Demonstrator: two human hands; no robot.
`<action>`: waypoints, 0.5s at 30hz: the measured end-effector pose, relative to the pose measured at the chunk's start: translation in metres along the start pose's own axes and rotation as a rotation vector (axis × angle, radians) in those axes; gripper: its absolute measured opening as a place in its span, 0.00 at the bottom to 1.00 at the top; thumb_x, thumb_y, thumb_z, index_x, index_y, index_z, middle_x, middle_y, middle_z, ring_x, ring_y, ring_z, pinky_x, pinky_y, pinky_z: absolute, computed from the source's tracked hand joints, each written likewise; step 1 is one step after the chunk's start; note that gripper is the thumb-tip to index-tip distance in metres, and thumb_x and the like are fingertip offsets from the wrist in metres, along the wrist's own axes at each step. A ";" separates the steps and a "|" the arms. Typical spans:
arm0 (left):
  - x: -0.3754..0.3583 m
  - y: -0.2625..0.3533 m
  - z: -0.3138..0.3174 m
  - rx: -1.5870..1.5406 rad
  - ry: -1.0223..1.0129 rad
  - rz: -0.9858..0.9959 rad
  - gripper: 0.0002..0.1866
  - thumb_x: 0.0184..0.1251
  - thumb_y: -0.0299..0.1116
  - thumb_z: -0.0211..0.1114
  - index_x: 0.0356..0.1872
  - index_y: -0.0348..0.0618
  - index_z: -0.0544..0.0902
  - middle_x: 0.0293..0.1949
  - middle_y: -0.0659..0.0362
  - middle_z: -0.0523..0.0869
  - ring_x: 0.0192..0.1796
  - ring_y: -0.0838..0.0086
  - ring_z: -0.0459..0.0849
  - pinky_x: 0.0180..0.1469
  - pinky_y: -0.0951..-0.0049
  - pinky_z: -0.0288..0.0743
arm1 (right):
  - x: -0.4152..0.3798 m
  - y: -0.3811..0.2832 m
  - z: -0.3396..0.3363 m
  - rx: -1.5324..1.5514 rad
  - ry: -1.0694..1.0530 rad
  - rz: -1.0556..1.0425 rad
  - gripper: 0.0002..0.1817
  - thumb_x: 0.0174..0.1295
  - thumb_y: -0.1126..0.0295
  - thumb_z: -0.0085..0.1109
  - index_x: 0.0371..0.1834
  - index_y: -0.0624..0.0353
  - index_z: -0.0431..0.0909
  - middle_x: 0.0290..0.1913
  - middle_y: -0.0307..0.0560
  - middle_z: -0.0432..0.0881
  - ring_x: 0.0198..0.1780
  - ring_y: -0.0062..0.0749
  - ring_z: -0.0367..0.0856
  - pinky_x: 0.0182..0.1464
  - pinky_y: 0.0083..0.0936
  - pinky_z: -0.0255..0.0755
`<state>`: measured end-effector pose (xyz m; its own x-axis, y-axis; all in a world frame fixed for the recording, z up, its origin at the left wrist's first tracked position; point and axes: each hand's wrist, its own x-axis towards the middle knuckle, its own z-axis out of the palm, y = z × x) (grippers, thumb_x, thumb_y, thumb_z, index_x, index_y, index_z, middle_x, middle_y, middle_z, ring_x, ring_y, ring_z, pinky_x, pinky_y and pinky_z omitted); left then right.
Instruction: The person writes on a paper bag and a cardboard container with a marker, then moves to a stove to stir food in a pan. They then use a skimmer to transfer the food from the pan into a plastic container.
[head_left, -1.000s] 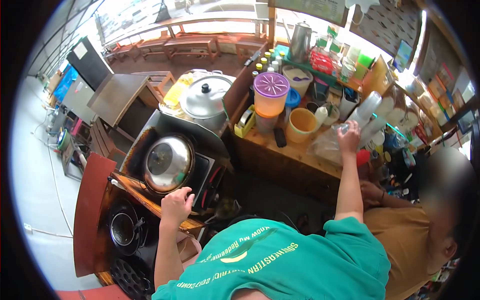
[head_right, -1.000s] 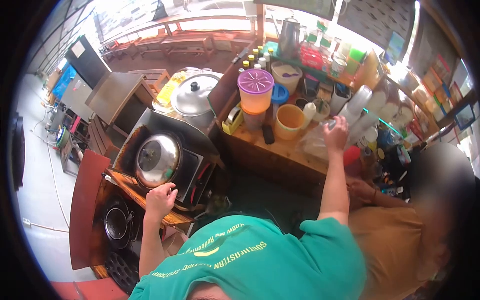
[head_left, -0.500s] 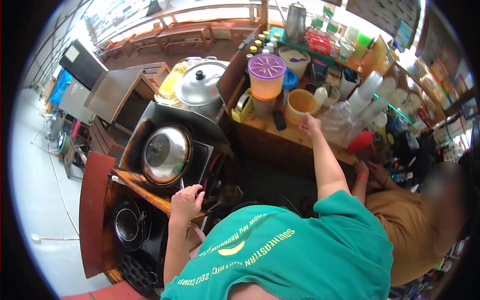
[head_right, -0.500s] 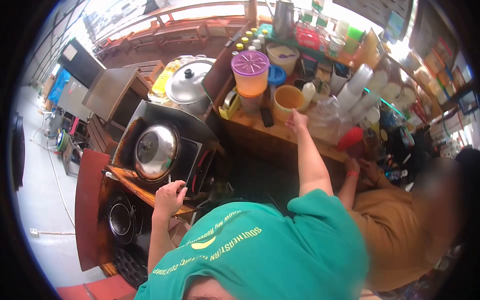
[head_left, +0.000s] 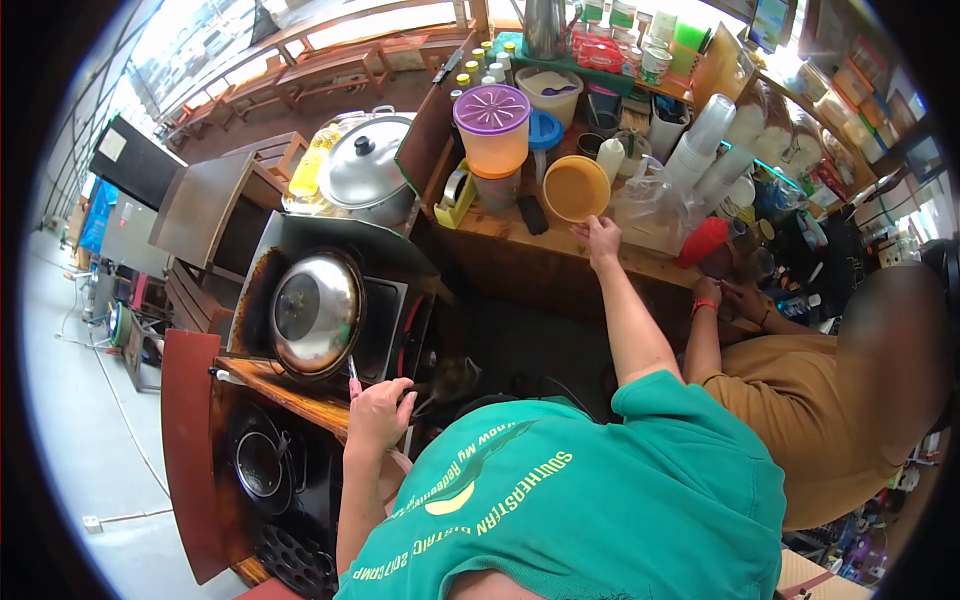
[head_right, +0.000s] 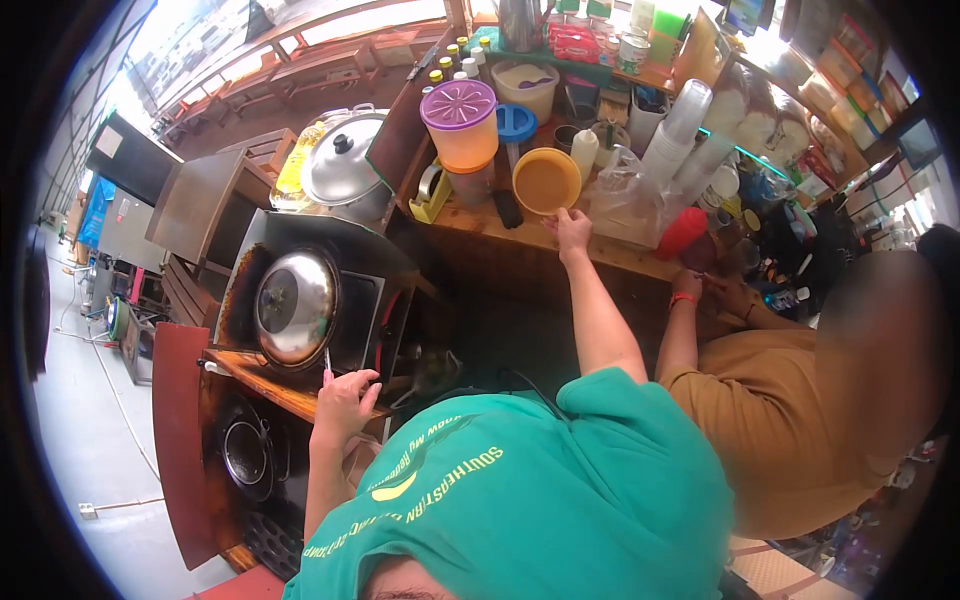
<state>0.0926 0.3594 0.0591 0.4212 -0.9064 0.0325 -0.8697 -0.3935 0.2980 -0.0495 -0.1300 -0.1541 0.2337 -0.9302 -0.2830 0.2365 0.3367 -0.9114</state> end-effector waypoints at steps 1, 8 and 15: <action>0.002 0.005 0.000 -0.049 -0.013 0.019 0.09 0.64 0.34 0.68 0.42 0.42 0.85 0.35 0.54 0.89 0.40 0.58 0.88 0.46 0.59 0.81 | -0.012 -0.003 -0.002 0.043 -0.013 -0.071 0.08 0.70 0.72 0.57 0.38 0.67 0.74 0.34 0.52 0.83 0.34 0.38 0.88 0.43 0.34 0.88; 0.039 0.027 -0.007 -0.292 0.040 0.092 0.09 0.62 0.29 0.69 0.42 0.40 0.85 0.33 0.54 0.88 0.38 0.58 0.87 0.43 0.63 0.80 | -0.088 -0.080 0.019 0.145 -0.169 -0.328 0.07 0.69 0.70 0.62 0.36 0.63 0.78 0.31 0.42 0.84 0.34 0.27 0.88 0.42 0.28 0.87; 0.109 0.051 -0.009 -0.815 0.319 -0.003 0.38 0.61 0.39 0.76 0.70 0.43 0.68 0.64 0.52 0.75 0.62 0.63 0.76 0.59 0.62 0.73 | -0.173 -0.138 0.056 0.135 -0.384 -0.242 0.05 0.66 0.75 0.59 0.32 0.64 0.80 0.32 0.44 0.85 0.31 0.26 0.87 0.38 0.26 0.87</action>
<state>0.0968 0.2422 0.0864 0.5812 -0.7714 0.2590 -0.4646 -0.0532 0.8839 -0.0697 -0.0074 0.0371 0.4826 -0.8715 0.0870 0.4420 0.1566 -0.8832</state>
